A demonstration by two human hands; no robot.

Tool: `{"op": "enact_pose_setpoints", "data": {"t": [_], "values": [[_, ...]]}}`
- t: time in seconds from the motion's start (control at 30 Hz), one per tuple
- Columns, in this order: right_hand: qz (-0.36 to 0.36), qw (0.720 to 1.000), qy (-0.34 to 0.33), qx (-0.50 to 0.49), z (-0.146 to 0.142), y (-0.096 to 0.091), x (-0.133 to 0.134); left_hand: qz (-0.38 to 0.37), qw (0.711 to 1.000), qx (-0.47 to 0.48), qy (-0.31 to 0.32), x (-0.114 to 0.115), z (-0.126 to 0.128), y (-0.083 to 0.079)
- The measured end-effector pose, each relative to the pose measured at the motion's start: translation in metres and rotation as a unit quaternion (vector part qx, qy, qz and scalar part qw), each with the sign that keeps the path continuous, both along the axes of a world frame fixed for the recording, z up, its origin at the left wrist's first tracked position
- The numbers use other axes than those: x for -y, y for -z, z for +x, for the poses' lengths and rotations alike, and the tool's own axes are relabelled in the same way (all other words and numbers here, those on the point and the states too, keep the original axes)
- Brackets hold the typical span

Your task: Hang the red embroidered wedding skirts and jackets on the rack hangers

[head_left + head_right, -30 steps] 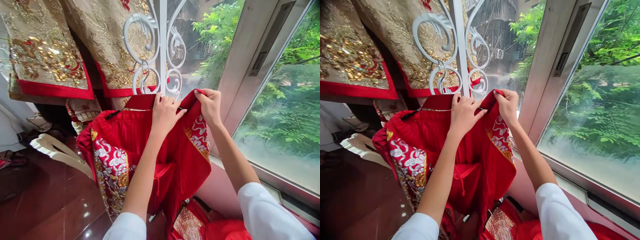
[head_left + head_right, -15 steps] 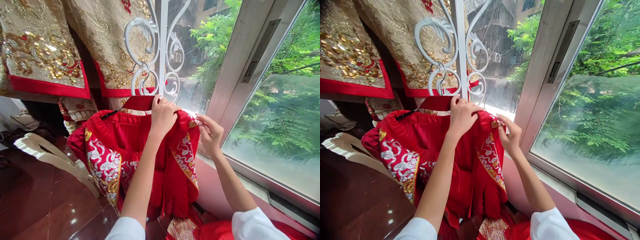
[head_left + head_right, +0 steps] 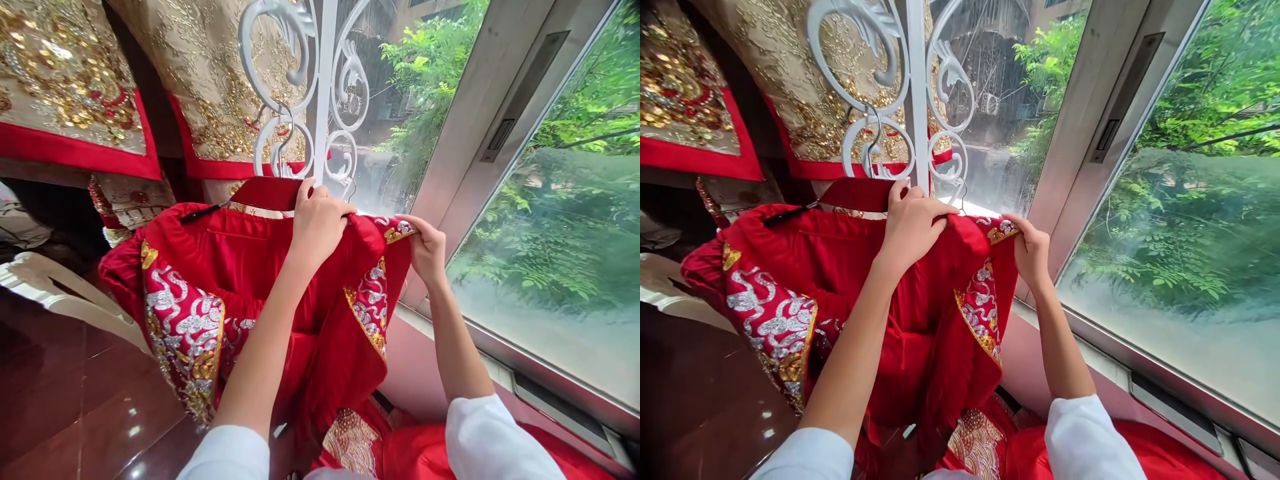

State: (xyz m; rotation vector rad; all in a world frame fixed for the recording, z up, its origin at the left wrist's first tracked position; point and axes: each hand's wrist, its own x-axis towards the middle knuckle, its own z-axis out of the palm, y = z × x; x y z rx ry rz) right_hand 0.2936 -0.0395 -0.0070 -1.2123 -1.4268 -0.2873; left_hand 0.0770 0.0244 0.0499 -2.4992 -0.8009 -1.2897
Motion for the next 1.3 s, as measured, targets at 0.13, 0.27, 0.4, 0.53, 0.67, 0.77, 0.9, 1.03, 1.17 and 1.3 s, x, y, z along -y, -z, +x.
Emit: {"op": "enact_pose_setpoints", "data": {"t": [0.13, 0.27, 0.4, 0.53, 0.67, 0.77, 0.9, 1.03, 1.17, 1.3], "values": [[0.010, 0.993, 0.080, 0.087, -0.021, -0.004, 0.032, 0.000, 1.000, -0.002, 0.005, 0.005, -0.002, -0.002], [-0.126, 0.978, 0.029, 0.163, -0.040, 0.015, 0.056, 0.004, 1.000, -0.021, 0.010, 0.008, -0.008, -0.003], [-0.149, 0.965, 0.038, 0.213, -0.046, 0.017, 0.058, 0.005, 0.999, -0.032, 0.010, 0.004, -0.011, 0.000], [-0.062, 0.988, 0.049, 0.132, -0.052, -0.002, 0.044, 0.013, 0.999, -0.049, 0.018, 0.000, -0.013, 0.000], [-0.010, 0.989, 0.077, 0.126, -0.071, -0.014, 0.017, 0.035, 0.998, 0.032, -0.034, 0.008, -0.046, -0.008], [-0.029, 0.976, 0.099, 0.192, -0.083, -0.021, -0.009, 0.062, 0.968, 0.160, -0.184, 0.020, -0.090, -0.012], [-0.062, 0.959, 0.037, 0.273, -0.080, -0.033, -0.041, -0.026, 0.940, 0.123, -0.318, 0.030, -0.134, -0.011], [-0.125, 0.952, -0.065, 0.274, -0.065, -0.041, -0.060, -0.101, 0.930, 0.046, -0.350, 0.027, -0.150, -0.007], [-0.103, 0.968, -0.144, 0.179, -0.047, -0.046, -0.069, -0.142, 0.961, 0.084, -0.223, 0.020, -0.165, -0.005], [-0.082, 0.976, -0.170, 0.105, -0.042, -0.045, -0.070, -0.161, 0.964, 0.092, -0.189, 0.025, -0.179, 0.006]]}}
